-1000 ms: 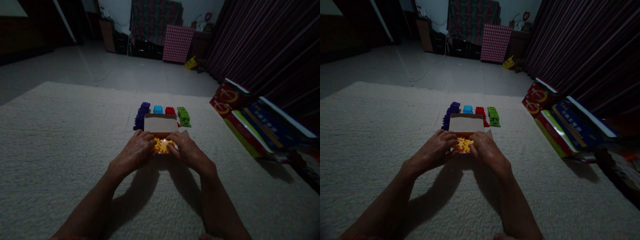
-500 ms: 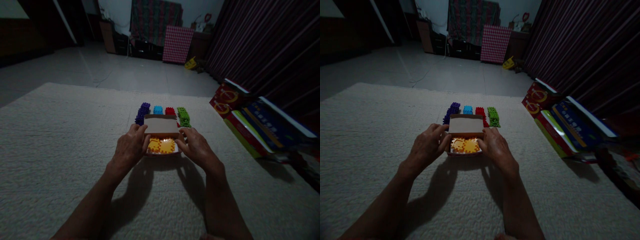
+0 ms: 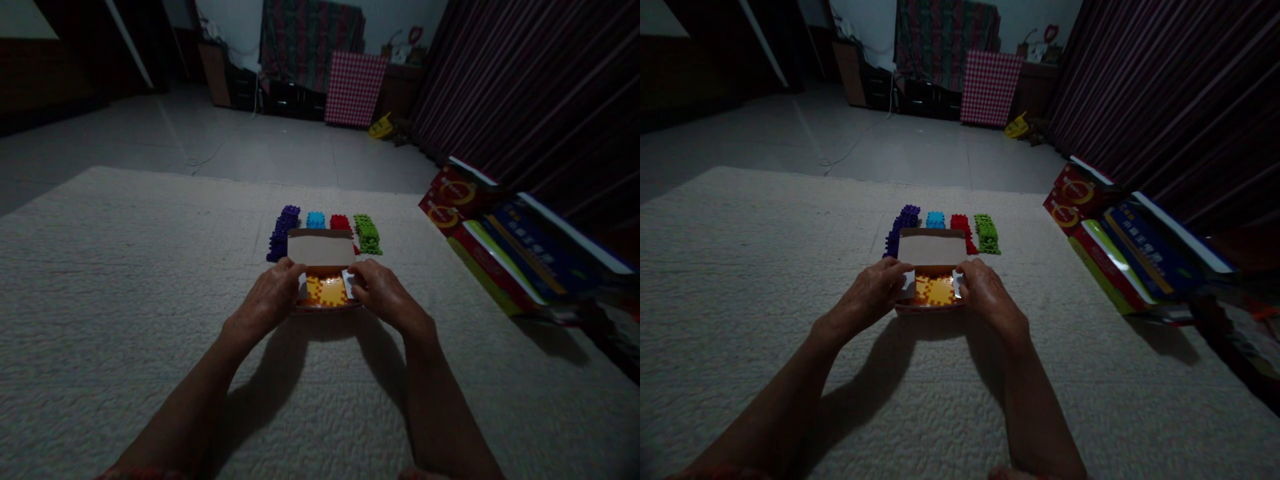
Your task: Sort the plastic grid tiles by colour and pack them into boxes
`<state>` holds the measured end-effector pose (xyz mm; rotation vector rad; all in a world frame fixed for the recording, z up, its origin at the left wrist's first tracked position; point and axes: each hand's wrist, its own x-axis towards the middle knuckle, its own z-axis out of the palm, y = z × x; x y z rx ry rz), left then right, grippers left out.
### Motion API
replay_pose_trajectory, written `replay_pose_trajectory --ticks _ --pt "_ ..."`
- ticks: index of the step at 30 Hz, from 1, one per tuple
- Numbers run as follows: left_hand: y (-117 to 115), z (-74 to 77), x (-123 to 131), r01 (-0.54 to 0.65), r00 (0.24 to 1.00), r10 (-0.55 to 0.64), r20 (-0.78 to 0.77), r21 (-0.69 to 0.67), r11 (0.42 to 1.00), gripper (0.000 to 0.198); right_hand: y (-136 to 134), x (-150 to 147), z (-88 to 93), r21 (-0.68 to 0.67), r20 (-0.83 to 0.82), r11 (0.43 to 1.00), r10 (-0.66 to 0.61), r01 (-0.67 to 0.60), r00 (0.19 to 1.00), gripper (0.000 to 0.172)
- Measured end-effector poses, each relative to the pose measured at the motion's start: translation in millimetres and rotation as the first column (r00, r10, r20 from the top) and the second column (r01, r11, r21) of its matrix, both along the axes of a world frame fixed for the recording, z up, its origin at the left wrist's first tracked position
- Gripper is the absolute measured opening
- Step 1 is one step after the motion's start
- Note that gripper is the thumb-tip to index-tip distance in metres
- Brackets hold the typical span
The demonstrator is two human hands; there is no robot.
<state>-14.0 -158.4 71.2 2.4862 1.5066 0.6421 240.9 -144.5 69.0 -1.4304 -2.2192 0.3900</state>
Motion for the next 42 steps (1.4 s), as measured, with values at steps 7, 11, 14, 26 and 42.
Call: replay_pose_trajectory --ticks 7,11,14,26,42 --pt "3 -5.7 -4 -0.030 1.000 0.030 0.003 0.021 0.999 0.054 5 4 -5.8 0.015 -0.074 0.999 -0.044 0.045 0.996 0.034" --pt "6 -9.8 -9 -0.106 0.991 0.101 0.087 0.056 0.993 0.075 15 8 -9.1 0.004 -0.120 0.998 -0.064 0.065 0.991 0.059" --pt "13 -18.8 -12 -0.065 0.982 0.063 0.180 0.009 0.998 0.092 21 7 -13.0 -0.108 -0.188 0.994 -0.028 0.007 0.982 0.077" --pt "36 -37.4 -15 0.127 0.870 -0.094 0.483 -0.035 0.991 0.112 27 -9 -20.4 -0.210 -0.457 0.977 -0.136 0.042 0.879 0.103" --pt "31 -42.0 -14 0.035 0.809 -0.119 0.576 0.154 0.987 0.070 5 15 -16.0 -0.258 -0.635 0.934 0.027 -0.245 0.772 0.072"
